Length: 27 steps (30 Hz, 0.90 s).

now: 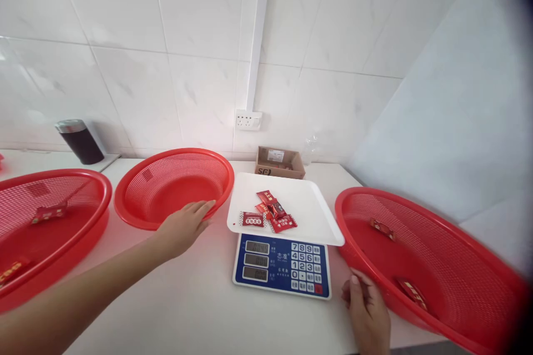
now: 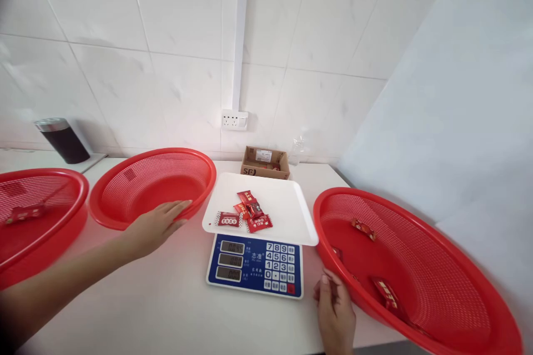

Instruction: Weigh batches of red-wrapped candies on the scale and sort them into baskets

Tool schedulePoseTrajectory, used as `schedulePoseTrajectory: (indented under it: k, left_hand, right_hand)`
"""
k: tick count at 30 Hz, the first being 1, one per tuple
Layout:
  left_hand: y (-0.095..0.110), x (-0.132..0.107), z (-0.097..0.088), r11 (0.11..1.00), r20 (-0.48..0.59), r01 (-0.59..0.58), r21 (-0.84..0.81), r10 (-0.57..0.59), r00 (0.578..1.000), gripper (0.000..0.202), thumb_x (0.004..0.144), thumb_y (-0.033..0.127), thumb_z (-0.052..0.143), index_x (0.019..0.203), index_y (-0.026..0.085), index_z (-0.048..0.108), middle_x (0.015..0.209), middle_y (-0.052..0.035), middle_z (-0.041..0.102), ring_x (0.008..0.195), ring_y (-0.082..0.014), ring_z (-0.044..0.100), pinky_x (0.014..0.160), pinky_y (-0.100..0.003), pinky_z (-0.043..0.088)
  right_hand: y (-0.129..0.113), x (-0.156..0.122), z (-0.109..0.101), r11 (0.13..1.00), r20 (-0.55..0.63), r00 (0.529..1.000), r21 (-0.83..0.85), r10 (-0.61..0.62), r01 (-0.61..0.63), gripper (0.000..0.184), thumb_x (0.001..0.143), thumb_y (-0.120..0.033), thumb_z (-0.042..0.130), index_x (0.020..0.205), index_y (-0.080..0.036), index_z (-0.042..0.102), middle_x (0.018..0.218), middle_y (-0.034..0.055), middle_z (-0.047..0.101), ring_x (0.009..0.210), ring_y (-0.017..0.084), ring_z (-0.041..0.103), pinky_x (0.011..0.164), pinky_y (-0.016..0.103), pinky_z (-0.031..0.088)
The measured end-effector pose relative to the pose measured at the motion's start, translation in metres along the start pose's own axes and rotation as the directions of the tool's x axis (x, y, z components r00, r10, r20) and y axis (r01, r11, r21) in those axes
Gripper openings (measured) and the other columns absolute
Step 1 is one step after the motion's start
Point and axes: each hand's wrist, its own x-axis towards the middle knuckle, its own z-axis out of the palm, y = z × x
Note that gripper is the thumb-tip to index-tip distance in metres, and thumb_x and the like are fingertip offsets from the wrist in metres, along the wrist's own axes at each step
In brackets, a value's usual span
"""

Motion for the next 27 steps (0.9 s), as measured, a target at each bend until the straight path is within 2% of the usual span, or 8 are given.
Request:
schedulePoseTrajectory:
  k: [2, 4, 10, 13, 17, 21, 24, 27]
  left_hand:
    - [0.019, 0.015, 0.007, 0.985, -0.070, -0.173, 0.013, 0.173, 0.982, 0.047, 0.094, 0.039, 0.031, 0.136, 0.021, 0.042, 0.142, -0.0097, 0.046, 0.133, -0.0264, 0.039, 0.105, -0.046, 0.036]
    - [0.040, 0.030, 0.013, 0.954, -0.052, -0.298, -0.028, 0.296, 0.954, 0.044, 0.093, 0.036, 0.034, 0.134, 0.021, 0.043, 0.142, -0.0089, 0.045, 0.135, -0.0246, 0.035, 0.110, -0.044, 0.029]
    - [0.083, 0.064, 0.014, 0.948, 0.067, -0.263, -0.178, 0.278, 0.958, 0.037, 0.085, 0.026, 0.046, 0.122, 0.023, 0.051, 0.117, -0.0072, 0.061, 0.105, -0.0217, 0.059, 0.088, -0.033, 0.046]
    - [0.079, 0.067, 0.005, 0.960, 0.025, -0.211, -0.182, 0.219, 0.975, 0.031, 0.085, 0.022, 0.042, 0.113, 0.024, 0.054, 0.110, -0.0059, 0.060, 0.087, -0.0179, 0.063, 0.073, -0.029, 0.049]
    - [0.050, 0.064, -0.018, 0.997, -0.097, -0.032, -0.077, 0.024, 0.995, 0.033, 0.089, 0.024, 0.030, 0.112, 0.023, 0.054, 0.111, -0.0086, 0.057, 0.090, -0.0223, 0.060, 0.068, -0.032, 0.047]
    - [0.031, 0.062, -0.033, 0.992, -0.227, 0.080, 0.092, -0.058, 0.972, 0.040, 0.089, 0.033, 0.035, 0.124, 0.020, 0.051, 0.127, -0.0131, 0.053, 0.117, -0.0317, 0.048, 0.094, -0.046, 0.041]
    - [0.046, 0.069, -0.023, 0.994, -0.134, -0.112, -0.001, 0.111, 0.985, 0.050, 0.089, 0.045, 0.039, 0.132, 0.020, 0.044, 0.143, -0.0116, 0.040, 0.134, -0.0297, 0.032, 0.107, -0.046, 0.030]
    - [0.077, 0.082, -0.001, 0.931, 0.033, -0.340, -0.132, 0.347, 0.937, 0.064, 0.085, 0.058, 0.041, 0.140, 0.026, 0.033, 0.153, -0.0084, 0.025, 0.141, -0.0279, 0.017, 0.112, -0.045, 0.024]
  right_hand:
    - [-0.002, -0.001, 0.001, 0.999, 0.015, 1.000, 0.036, -0.027, 0.026, 0.059, 0.070, -0.071, 0.049, 0.095, -0.019, 0.056, 0.061, -0.0007, 0.055, 0.056, 0.016, 0.053, 0.054, 0.029, 0.046]
    - [-0.006, -0.003, 0.001, 0.997, 0.012, 0.999, 0.060, -0.048, 0.047, 0.058, 0.070, -0.071, 0.050, 0.094, -0.018, 0.056, 0.059, -0.0019, 0.054, 0.054, 0.015, 0.052, 0.053, 0.028, 0.045]
    - [-0.013, -0.006, 0.001, 0.995, -0.001, 1.000, 0.097, -0.029, 0.029, 0.059, 0.069, -0.071, 0.051, 0.094, -0.018, 0.055, 0.059, -0.0024, 0.054, 0.055, 0.015, 0.052, 0.053, 0.028, 0.045]
    - [-0.012, -0.006, 0.000, 0.994, -0.002, 1.000, 0.107, -0.028, 0.028, 0.059, 0.069, -0.070, 0.052, 0.094, -0.017, 0.056, 0.058, -0.0025, 0.054, 0.054, 0.015, 0.052, 0.053, 0.028, 0.045]
    - [-0.009, -0.004, 0.001, 0.990, 0.005, 1.000, 0.142, -0.016, 0.015, 0.060, 0.068, -0.070, 0.053, 0.096, -0.017, 0.056, 0.058, -0.0023, 0.055, 0.055, 0.015, 0.053, 0.055, 0.029, 0.046]
    - [-0.011, -0.004, 0.001, 0.986, 0.036, 0.999, 0.164, -0.001, -0.005, 0.059, 0.069, -0.070, 0.052, 0.096, -0.018, 0.056, 0.059, -0.0017, 0.054, 0.056, 0.015, 0.052, 0.055, 0.029, 0.046]
    - [-0.012, -0.004, 0.001, 0.987, 0.035, 0.999, 0.162, 0.000, -0.006, 0.061, 0.068, -0.072, 0.053, 0.095, -0.018, 0.056, 0.058, -0.0018, 0.054, 0.055, 0.016, 0.051, 0.054, 0.029, 0.046]
    - [-0.011, -0.003, 0.000, 0.986, 0.016, 1.000, 0.166, 0.005, -0.008, 0.062, 0.066, -0.072, 0.054, 0.094, -0.017, 0.057, 0.060, -0.0009, 0.055, 0.056, 0.016, 0.052, 0.053, 0.029, 0.047]
